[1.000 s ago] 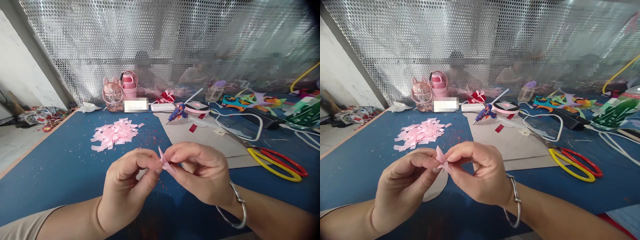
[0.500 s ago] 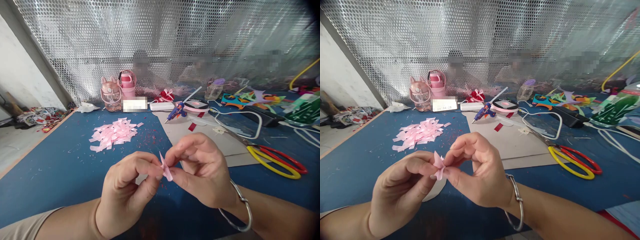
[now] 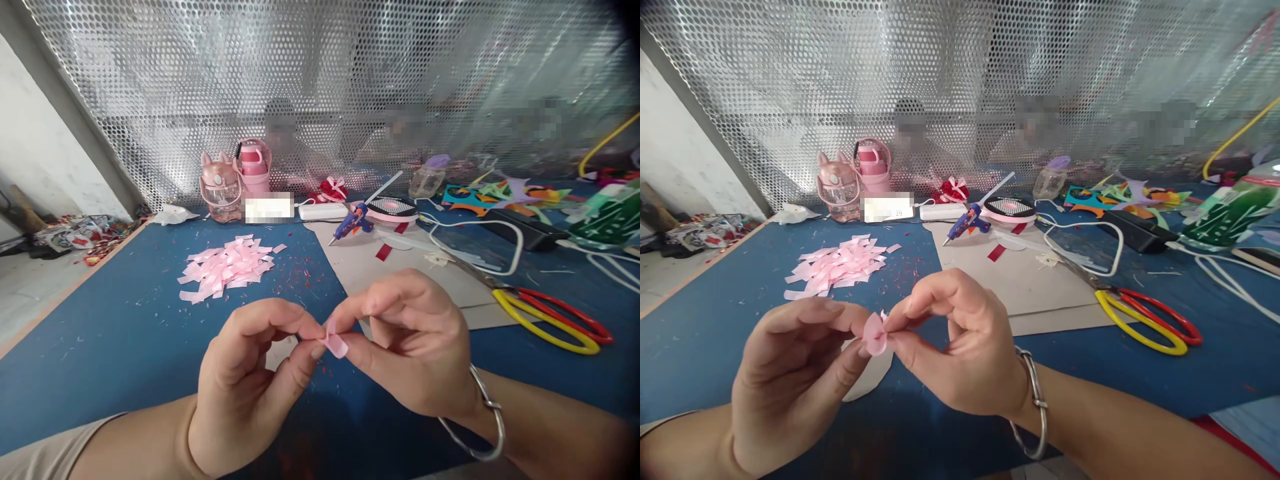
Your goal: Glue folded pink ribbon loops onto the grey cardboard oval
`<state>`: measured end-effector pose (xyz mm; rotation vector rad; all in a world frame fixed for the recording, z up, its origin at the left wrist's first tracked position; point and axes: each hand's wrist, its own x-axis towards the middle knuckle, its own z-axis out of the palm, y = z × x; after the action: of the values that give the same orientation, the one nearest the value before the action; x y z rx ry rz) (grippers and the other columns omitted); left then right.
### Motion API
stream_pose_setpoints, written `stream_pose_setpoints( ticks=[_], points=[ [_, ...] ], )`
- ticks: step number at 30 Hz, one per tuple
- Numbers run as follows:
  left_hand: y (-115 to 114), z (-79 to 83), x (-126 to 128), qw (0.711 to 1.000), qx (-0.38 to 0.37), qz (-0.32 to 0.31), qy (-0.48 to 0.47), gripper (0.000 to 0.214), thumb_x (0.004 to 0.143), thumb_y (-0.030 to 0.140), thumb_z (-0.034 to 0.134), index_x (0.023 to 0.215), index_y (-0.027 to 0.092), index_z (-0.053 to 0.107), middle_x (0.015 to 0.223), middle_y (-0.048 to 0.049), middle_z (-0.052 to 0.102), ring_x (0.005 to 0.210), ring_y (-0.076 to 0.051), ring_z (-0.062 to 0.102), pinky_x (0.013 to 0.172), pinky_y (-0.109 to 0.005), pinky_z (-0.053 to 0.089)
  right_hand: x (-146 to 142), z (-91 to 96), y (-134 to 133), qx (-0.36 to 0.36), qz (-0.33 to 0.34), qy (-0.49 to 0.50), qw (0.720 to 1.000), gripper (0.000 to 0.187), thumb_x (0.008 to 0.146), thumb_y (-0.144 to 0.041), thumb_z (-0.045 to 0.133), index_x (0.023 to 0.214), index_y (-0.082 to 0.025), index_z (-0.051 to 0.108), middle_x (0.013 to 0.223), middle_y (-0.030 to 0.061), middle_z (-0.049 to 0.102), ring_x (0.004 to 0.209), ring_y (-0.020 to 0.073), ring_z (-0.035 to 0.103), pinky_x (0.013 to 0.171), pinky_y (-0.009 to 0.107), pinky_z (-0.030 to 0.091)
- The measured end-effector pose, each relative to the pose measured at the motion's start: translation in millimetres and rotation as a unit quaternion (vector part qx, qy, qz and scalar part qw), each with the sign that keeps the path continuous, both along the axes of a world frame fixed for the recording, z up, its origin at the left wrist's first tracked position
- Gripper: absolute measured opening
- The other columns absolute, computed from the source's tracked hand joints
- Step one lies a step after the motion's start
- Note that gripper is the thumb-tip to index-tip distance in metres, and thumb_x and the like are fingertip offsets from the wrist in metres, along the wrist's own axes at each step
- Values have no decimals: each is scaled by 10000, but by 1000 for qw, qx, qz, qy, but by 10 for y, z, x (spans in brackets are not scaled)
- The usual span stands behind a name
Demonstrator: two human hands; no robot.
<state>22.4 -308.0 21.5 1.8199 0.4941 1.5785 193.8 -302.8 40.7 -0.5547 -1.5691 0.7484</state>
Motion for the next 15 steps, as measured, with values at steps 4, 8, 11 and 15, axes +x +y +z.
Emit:
stream_pose_setpoints(
  ticks=[4,8,11,15],
  points=[
    [9,11,32,1000,-1,-14,-17,570,806,-107,594,1222,270,497,947,22,685,846,-90,678,797,-186,568,31,-19,2,53,-35,-37,997,392,739,24,678,937,-280,530,815,-48,738,704,116,732,697,228,628],
    [2,2,-2,1000,-5,3,11,567,805,-101,592,1216,276,491,937,27,680,846,-90,682,816,-189,562,67,-68,1,85,-45,-65,993,410,742,14,644,983,-299,535,862,-44,746,747,150,749,746,291,643],
    [-21,-3,-54,998,-5,34,52,524,802,-71,625,1165,293,523,959,22,675,851,-101,690,815,-194,568,79,-73,-15,94,-75,-99,988,364,738,-6,651,903,-293,500,825,-37,752,736,171,751,711,309,642],
    [-42,4,-100,993,6,65,93,453,802,-32,657,1093,293,534,945,22,703,837,-126,709,782,-216,581,84,2,-15,152,-110,-130,974,349,730,-5,657,803,-274,445,750,-43,747,713,167,754,679,281,638]
  ],
)
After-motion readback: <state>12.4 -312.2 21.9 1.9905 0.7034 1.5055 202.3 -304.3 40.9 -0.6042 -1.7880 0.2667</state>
